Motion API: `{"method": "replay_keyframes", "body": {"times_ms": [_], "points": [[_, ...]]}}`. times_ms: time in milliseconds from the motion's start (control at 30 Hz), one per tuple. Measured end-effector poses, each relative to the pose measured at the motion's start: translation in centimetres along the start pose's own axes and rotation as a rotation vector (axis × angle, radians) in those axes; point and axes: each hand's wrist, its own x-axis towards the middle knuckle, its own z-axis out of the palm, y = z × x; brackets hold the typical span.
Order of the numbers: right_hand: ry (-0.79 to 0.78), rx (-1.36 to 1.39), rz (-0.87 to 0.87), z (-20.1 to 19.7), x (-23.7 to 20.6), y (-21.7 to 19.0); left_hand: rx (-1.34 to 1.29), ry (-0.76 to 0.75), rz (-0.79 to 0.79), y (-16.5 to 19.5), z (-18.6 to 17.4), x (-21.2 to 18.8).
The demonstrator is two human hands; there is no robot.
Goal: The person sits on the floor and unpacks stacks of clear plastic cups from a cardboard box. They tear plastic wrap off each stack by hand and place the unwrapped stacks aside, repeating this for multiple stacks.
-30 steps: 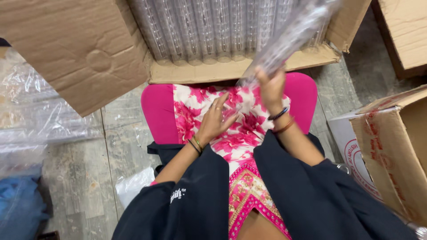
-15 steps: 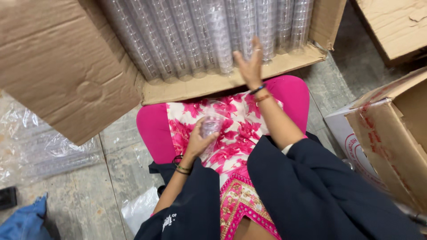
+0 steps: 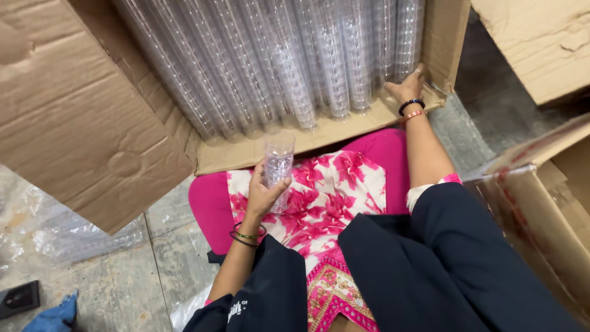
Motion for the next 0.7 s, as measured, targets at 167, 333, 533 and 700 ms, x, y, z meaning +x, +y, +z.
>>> {"method": "replay_keyframes", "body": {"times_ms": [167,333,533,700], "points": [[-0.040,0.334,-0.134,0.5,0.6,1.2,0.045,-0.038,-0.014,0.4,0.2,1.2],[-0.078,0.504,-0.317,-0.2,-1.6,4.7,0.305,0.090,-0.023,2.7,-2.8,3.3],[-0.301,0.501,-0.356,-7.0,-10.5,9.4,0.706,0.112,0.476,9.6,-6.9,8.2],[-0.443,0.404,-0.378,-10.9,-18.3,10.3,0.911,0.048,0.579,15.0,-9.5,10.5]]}}
